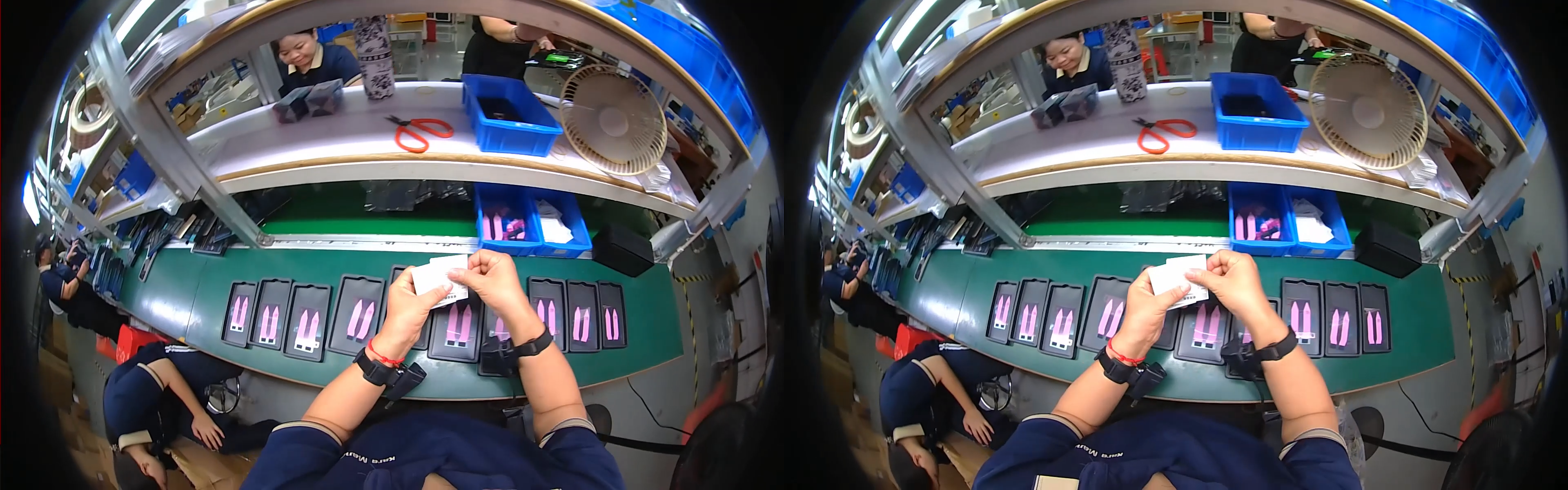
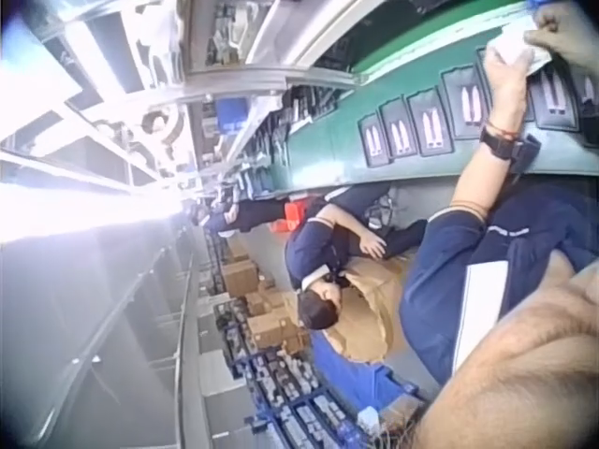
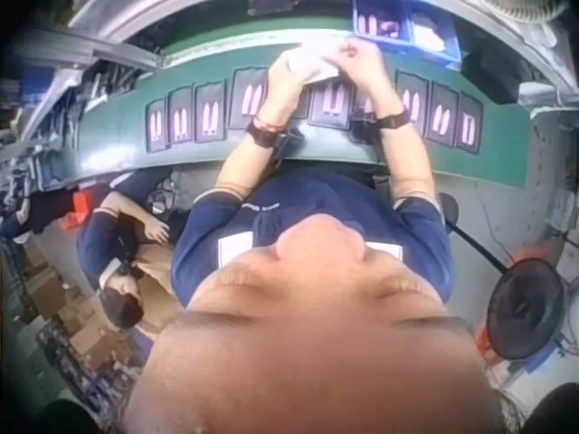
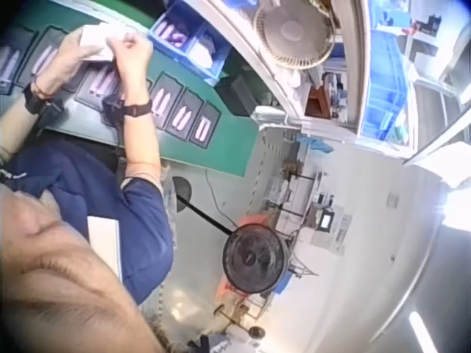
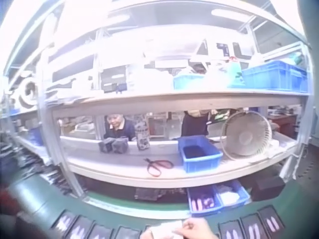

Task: Placing pink components into black plastic trays and then sliding them into protective bags on a factory assembly line.

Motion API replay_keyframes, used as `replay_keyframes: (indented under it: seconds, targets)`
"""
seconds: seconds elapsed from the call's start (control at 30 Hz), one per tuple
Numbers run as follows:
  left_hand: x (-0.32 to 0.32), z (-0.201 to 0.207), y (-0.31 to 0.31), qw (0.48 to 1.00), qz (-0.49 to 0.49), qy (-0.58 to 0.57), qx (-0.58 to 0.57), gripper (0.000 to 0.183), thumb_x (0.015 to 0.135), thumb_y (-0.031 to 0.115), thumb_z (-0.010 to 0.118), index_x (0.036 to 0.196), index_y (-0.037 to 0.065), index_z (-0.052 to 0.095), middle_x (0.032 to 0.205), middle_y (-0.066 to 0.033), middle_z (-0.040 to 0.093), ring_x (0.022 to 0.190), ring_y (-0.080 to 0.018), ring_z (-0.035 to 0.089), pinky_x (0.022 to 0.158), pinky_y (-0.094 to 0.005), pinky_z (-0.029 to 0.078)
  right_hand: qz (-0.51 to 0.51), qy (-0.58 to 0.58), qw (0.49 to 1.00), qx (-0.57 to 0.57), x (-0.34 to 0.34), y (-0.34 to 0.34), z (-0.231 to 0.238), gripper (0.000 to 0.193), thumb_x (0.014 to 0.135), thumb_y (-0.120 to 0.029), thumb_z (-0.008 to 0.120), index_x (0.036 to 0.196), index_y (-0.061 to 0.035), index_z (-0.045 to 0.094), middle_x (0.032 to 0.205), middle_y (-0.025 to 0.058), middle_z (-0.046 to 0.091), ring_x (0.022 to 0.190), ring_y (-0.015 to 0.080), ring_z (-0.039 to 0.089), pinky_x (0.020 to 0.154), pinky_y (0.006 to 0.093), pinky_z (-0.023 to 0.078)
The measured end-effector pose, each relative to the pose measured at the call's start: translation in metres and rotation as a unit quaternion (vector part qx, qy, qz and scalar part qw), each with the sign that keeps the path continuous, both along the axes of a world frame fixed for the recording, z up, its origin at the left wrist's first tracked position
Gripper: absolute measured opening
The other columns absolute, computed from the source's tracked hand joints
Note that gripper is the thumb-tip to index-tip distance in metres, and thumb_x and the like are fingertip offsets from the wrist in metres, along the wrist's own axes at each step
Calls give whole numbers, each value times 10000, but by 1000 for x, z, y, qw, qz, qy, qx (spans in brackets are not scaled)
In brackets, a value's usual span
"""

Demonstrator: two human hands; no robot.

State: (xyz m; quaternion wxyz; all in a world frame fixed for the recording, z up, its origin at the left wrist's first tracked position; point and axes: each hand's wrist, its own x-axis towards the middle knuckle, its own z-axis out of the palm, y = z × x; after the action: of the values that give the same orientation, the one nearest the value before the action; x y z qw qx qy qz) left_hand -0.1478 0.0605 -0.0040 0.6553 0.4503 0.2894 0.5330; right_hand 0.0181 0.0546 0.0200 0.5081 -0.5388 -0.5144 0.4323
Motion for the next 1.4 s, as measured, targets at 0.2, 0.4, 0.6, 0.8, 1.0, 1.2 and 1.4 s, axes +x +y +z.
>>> replay_keyframes:
  seconds: [0.2,0.4,0.6,0.8,1.0,1.2,1.4]
  targets:
    - [-58,1,-10,967,-160,-126,-152,306,916,143,537,1191,26,471,1105,-118,586,997,-224,602,818,-379,534,87,36,994,47,-49,-2,2,116,796,-60,691,743,20,625,670,2,614,612,34,515,523,195,413]
    - [-120,-6,-25,968,-67,-163,-177,333,955,168,455,1252,19,429,1188,-136,550,1068,-276,573,855,-433,527,189,-62,980,25,-99,14,-6,136,838,-104,635,840,31,651,719,45,648,640,45,551,569,230,454]
    - [-208,-20,-51,970,181,-99,-126,297,903,84,528,1183,-1,477,1014,-172,626,885,-263,652,626,-309,574,205,-167,964,-22,-176,46,-2,176,784,-120,679,693,21,625,560,33,585,485,67,503,429,256,390]
    - [-267,-27,-80,917,374,-54,-127,279,865,47,584,1129,-6,511,958,-141,642,807,-235,664,555,-278,568,268,-31,959,-89,-315,73,-5,132,781,-46,662,869,34,605,596,48,580,434,86,513,344,216,373]
    - [-282,-34,-83,892,431,-50,-125,301,807,5,639,1087,6,529,935,-99,651,767,-180,653,531,-234,518,240,-92,966,28,-366,84,-37,224,758,-132,726,860,41,627,648,74,626,506,110,563,466,253,451]
    - [-277,-42,-67,903,407,-84,-108,290,816,10,630,1093,14,544,906,-79,648,725,-156,641,516,-243,524,404,-134,904,-41,-340,60,-36,191,774,-139,723,693,12,639,622,34,618,562,70,534,516,221,423]
    - [-274,-47,-62,910,377,-120,-126,251,904,141,555,1120,17,522,936,-97,641,730,-175,642,543,-284,540,412,-107,905,-28,-318,64,-41,142,780,-91,676,706,27,647,580,23,600,532,52,495,480,244,396]
